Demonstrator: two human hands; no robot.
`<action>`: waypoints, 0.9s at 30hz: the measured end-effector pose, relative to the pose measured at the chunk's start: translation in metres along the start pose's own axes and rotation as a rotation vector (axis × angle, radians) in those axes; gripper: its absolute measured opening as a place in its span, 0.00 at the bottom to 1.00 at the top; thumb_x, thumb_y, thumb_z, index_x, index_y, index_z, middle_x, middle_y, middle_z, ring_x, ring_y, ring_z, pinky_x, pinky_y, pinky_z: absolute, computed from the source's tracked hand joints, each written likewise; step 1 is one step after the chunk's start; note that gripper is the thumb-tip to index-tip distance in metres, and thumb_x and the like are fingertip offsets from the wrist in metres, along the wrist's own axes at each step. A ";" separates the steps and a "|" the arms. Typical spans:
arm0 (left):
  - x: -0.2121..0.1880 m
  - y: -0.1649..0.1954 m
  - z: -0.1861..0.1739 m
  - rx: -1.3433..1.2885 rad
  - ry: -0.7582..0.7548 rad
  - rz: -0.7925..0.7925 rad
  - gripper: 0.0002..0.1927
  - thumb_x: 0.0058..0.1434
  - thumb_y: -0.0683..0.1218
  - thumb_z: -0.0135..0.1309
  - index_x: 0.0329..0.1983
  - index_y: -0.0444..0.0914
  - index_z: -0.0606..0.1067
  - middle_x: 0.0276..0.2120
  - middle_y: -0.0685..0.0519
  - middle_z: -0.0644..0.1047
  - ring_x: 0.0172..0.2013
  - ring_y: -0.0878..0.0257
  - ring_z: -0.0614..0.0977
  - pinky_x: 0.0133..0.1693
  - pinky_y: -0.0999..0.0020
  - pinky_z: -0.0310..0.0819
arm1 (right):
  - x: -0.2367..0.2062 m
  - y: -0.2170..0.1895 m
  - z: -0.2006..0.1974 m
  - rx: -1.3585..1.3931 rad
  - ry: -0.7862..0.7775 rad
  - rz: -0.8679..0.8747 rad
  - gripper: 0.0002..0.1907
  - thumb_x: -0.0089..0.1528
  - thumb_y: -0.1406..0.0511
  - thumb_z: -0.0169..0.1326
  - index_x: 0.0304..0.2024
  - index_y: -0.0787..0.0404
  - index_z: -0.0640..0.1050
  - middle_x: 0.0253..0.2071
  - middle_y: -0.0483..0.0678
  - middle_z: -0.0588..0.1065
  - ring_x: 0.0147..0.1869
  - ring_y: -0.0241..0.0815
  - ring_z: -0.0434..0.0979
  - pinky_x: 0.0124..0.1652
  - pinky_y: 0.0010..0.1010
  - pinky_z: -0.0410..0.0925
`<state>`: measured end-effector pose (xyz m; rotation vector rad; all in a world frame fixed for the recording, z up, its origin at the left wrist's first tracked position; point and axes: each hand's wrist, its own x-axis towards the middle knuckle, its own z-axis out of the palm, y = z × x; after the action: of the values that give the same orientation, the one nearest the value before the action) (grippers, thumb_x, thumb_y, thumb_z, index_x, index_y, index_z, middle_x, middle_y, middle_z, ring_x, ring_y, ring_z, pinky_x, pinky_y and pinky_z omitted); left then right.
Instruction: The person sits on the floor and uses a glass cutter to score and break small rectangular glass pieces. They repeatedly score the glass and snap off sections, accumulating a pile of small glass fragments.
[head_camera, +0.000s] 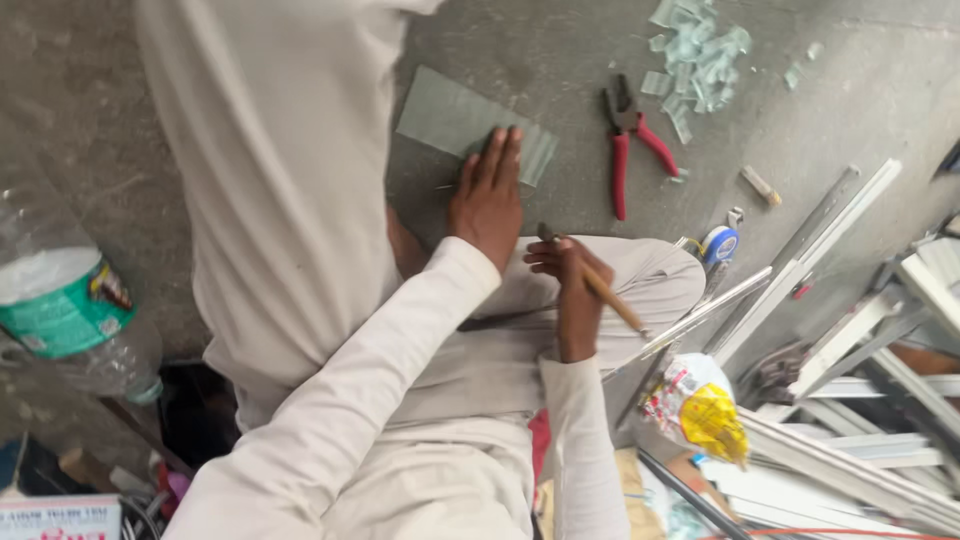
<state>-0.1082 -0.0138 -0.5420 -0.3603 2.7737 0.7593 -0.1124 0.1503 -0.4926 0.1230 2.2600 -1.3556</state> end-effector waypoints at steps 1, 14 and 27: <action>-0.002 -0.001 0.000 -0.012 0.034 0.030 0.28 0.69 0.43 0.42 0.72 0.32 0.62 0.76 0.47 0.51 0.75 0.53 0.53 0.70 0.56 0.53 | -0.007 0.005 0.001 0.017 0.025 -0.004 0.18 0.73 0.63 0.48 0.47 0.75 0.79 0.37 0.57 0.82 0.39 0.44 0.84 0.41 0.32 0.76; 0.022 0.039 0.043 0.191 0.252 0.055 0.27 0.71 0.46 0.44 0.73 0.34 0.62 0.71 0.41 0.64 0.71 0.46 0.63 0.68 0.39 0.50 | -0.016 0.042 -0.060 0.330 0.077 -0.017 0.20 0.67 0.65 0.55 0.58 0.71 0.76 0.33 0.45 0.76 0.37 0.33 0.75 0.40 0.21 0.68; 0.030 0.057 0.032 0.547 0.114 0.375 0.41 0.60 0.45 0.64 0.75 0.39 0.61 0.56 0.45 0.74 0.59 0.51 0.75 0.67 0.37 0.55 | -0.015 0.090 -0.102 0.634 0.003 0.094 0.17 0.71 0.57 0.52 0.34 0.64 0.77 0.30 0.41 0.73 0.32 0.29 0.69 0.33 0.22 0.63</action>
<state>-0.1481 0.0453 -0.5516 0.2336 3.0391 0.0179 -0.1081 0.2840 -0.5192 0.4358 1.7224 -1.9645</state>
